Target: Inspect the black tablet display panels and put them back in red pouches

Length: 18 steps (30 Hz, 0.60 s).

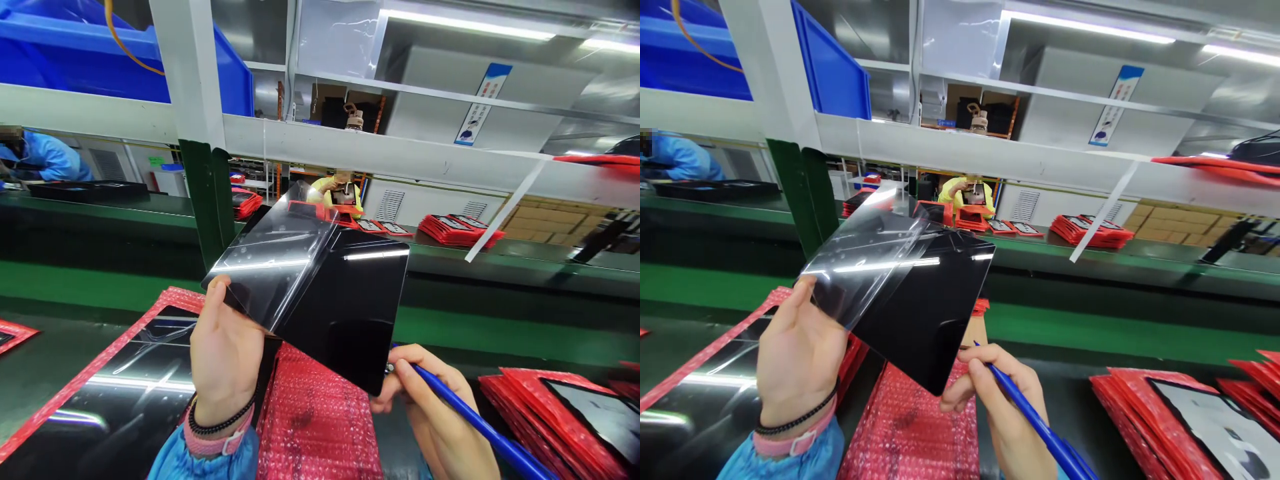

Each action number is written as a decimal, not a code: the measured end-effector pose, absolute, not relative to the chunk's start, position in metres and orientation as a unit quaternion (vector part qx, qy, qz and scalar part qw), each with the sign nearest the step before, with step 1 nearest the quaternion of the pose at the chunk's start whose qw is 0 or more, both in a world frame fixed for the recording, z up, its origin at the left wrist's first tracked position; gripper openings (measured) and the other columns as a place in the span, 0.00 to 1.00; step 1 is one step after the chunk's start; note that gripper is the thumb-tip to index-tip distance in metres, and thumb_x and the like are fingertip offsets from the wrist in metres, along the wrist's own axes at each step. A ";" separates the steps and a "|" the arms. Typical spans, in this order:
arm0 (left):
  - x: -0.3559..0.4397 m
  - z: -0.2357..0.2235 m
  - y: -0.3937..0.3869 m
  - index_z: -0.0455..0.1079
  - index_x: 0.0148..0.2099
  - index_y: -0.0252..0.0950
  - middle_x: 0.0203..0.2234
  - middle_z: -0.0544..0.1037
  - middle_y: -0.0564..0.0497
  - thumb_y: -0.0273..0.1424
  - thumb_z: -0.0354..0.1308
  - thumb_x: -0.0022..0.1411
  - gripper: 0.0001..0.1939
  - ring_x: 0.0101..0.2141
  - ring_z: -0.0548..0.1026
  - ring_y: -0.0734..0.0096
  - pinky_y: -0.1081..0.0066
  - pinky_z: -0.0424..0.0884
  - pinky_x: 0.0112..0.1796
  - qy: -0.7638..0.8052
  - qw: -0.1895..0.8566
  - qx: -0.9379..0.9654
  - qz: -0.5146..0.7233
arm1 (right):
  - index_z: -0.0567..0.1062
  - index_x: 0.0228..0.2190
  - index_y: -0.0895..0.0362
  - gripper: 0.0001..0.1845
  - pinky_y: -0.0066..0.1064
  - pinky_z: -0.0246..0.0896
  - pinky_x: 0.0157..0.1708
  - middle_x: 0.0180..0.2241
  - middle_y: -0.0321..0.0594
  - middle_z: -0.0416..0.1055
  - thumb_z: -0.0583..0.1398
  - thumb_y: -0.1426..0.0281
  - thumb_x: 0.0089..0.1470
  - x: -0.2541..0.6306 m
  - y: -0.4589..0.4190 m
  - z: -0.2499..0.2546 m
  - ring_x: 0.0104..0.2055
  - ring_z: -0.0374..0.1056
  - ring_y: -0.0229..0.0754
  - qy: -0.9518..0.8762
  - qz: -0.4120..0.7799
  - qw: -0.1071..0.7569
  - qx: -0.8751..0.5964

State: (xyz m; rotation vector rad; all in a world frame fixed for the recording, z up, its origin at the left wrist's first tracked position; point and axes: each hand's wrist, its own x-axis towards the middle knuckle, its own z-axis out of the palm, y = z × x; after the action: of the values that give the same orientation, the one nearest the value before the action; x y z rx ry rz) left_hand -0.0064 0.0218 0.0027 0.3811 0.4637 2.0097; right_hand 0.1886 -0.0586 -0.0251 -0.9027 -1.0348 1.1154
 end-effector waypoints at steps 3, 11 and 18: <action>-0.005 0.004 0.021 0.74 0.33 0.38 0.28 0.78 0.57 0.26 0.51 0.65 0.12 0.33 0.77 0.74 0.73 0.73 0.41 0.191 0.513 0.148 0.824 | 0.78 0.29 0.52 0.04 0.22 0.67 0.29 0.22 0.35 0.76 0.68 0.67 0.50 0.189 -0.057 -0.026 0.25 0.72 0.36 -0.450 0.468 0.642 -0.408; -0.008 -0.006 0.025 0.74 0.35 0.39 0.29 0.77 0.57 0.27 0.55 0.62 0.07 0.33 0.76 0.74 0.73 0.73 0.42 0.200 0.502 0.157 0.827 | 0.78 0.40 0.49 0.13 0.31 0.70 0.34 0.30 0.40 0.79 0.68 0.65 0.50 0.185 -0.065 -0.024 0.32 0.74 0.42 -0.436 0.538 0.644 -0.326; -0.009 -0.010 0.027 0.73 0.34 0.39 0.30 0.75 0.57 0.28 0.58 0.59 0.02 0.33 0.74 0.74 0.74 0.74 0.38 0.191 0.489 0.201 0.827 | 0.79 0.30 0.53 0.14 0.34 0.65 0.38 0.27 0.39 0.76 0.70 0.60 0.42 0.172 -0.076 -0.015 0.31 0.72 0.43 -0.475 0.553 0.561 -0.392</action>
State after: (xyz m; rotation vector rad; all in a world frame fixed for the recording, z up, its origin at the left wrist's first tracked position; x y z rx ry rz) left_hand -0.0088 0.0265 -0.0105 0.4886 0.4630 2.0104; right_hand 0.1724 -0.0757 -0.0154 -0.9247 -1.1193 1.3027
